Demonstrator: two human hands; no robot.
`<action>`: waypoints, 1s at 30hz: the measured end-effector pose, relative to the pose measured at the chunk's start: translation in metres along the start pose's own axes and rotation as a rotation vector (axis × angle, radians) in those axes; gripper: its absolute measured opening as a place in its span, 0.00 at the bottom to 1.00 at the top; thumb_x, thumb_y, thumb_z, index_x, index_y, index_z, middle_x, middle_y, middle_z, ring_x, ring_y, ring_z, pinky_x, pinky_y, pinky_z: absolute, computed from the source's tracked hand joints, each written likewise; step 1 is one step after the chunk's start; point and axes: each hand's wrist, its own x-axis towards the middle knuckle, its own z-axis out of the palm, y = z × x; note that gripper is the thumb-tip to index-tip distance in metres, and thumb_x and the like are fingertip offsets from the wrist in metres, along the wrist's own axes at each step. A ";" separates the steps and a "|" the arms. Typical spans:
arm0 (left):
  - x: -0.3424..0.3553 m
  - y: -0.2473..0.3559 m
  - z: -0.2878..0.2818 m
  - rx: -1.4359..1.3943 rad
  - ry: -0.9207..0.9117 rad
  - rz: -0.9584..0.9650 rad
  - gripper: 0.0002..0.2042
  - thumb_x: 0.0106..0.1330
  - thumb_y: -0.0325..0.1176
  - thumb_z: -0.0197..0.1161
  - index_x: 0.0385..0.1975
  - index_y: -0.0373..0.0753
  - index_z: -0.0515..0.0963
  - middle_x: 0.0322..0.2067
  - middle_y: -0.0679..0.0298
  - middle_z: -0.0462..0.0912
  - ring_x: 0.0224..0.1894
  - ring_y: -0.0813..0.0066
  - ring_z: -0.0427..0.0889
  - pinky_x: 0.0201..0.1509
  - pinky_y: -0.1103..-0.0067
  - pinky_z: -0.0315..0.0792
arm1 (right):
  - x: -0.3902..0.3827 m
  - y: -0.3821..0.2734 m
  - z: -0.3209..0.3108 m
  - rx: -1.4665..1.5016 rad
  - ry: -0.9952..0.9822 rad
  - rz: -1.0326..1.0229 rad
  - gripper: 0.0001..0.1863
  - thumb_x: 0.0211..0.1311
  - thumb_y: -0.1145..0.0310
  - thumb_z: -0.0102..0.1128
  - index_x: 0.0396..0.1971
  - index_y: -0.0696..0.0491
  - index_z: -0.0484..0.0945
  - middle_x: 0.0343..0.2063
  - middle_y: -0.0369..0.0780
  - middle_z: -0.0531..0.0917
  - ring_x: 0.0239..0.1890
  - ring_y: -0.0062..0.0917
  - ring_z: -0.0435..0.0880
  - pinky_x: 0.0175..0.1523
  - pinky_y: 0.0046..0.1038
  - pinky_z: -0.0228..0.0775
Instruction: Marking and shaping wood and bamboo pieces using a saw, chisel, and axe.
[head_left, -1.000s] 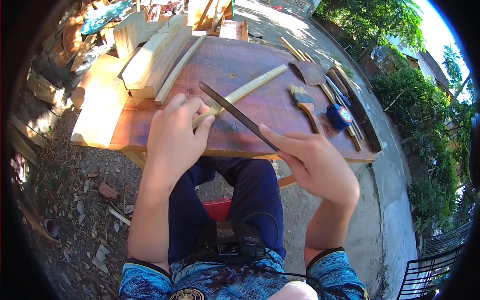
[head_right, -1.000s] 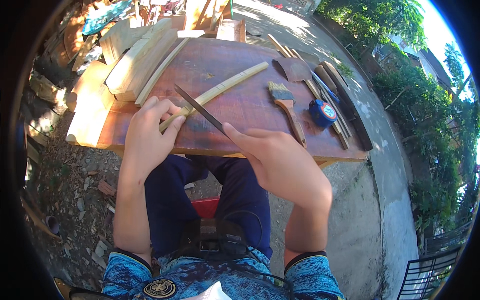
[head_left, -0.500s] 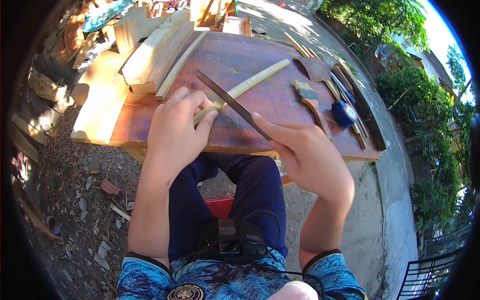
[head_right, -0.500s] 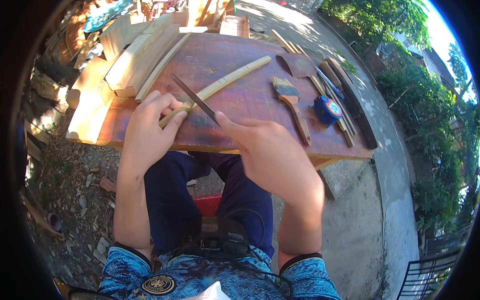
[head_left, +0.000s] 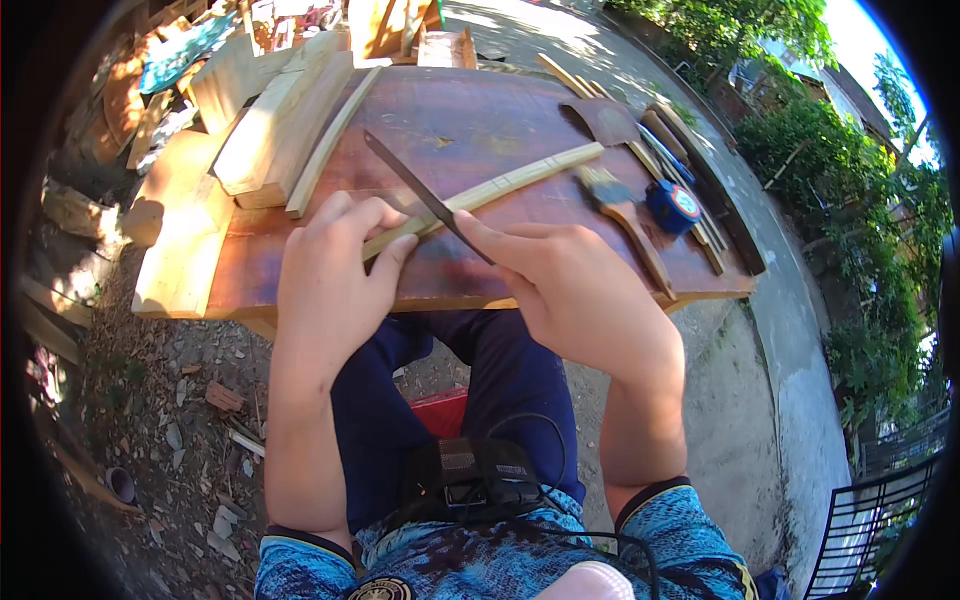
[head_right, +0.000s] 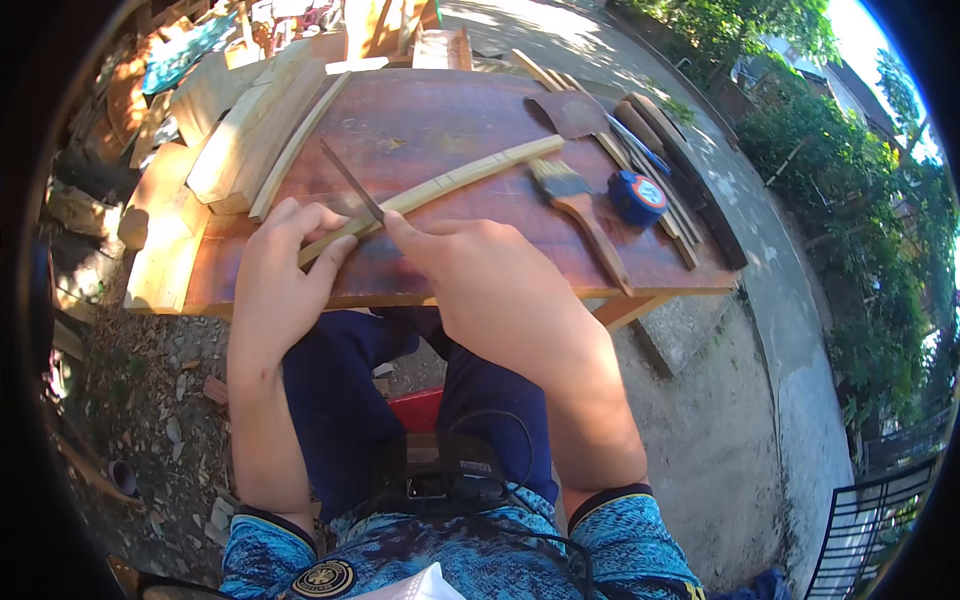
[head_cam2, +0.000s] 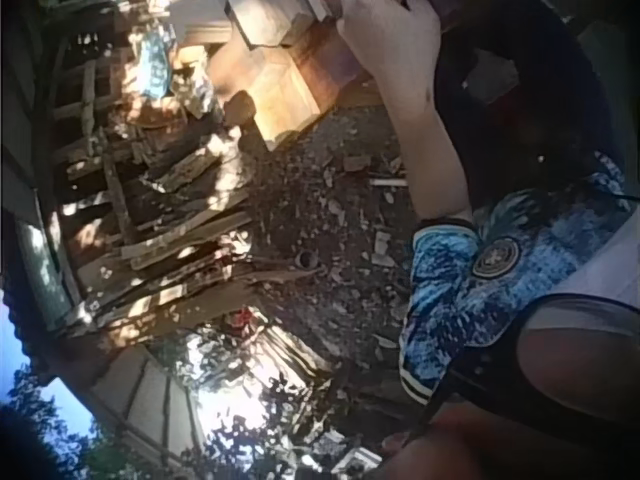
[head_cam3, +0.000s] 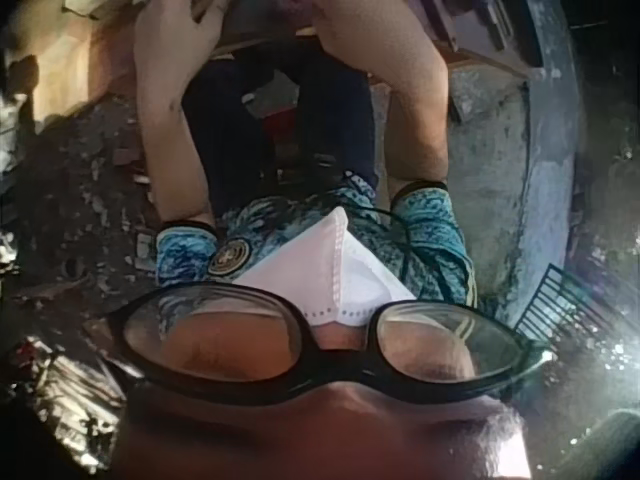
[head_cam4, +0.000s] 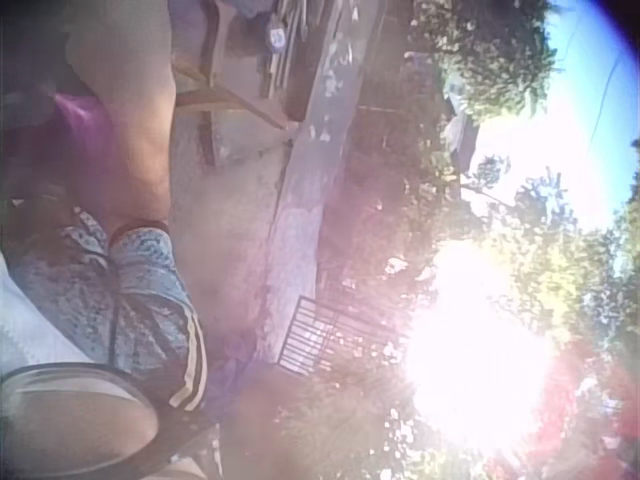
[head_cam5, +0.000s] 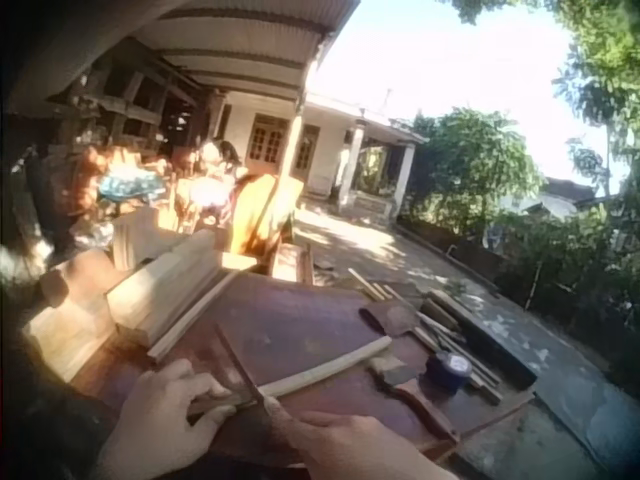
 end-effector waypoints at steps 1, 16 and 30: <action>-0.001 0.000 0.000 -0.003 0.012 0.054 0.07 0.63 0.31 0.71 0.36 0.38 0.83 0.32 0.55 0.80 0.36 0.49 0.84 0.40 0.60 0.76 | 0.000 0.000 0.003 0.004 0.029 -0.026 0.24 0.63 0.77 0.57 0.61 0.58 0.79 0.39 0.55 0.85 0.41 0.54 0.84 0.46 0.47 0.76; -0.007 -0.004 0.002 0.099 0.079 0.037 0.10 0.61 0.38 0.72 0.37 0.41 0.84 0.33 0.55 0.81 0.37 0.50 0.84 0.43 0.60 0.76 | 0.009 -0.012 0.029 -0.028 0.131 0.021 0.28 0.61 0.83 0.54 0.64 0.58 0.77 0.34 0.55 0.83 0.37 0.54 0.84 0.44 0.43 0.77; -0.013 -0.005 0.008 0.124 0.154 0.022 0.13 0.61 0.39 0.70 0.42 0.43 0.82 0.35 0.61 0.80 0.36 0.61 0.83 0.44 0.65 0.72 | -0.001 -0.046 -0.003 -0.095 -0.041 0.126 0.29 0.58 0.86 0.54 0.62 0.60 0.79 0.31 0.57 0.81 0.29 0.52 0.80 0.37 0.37 0.72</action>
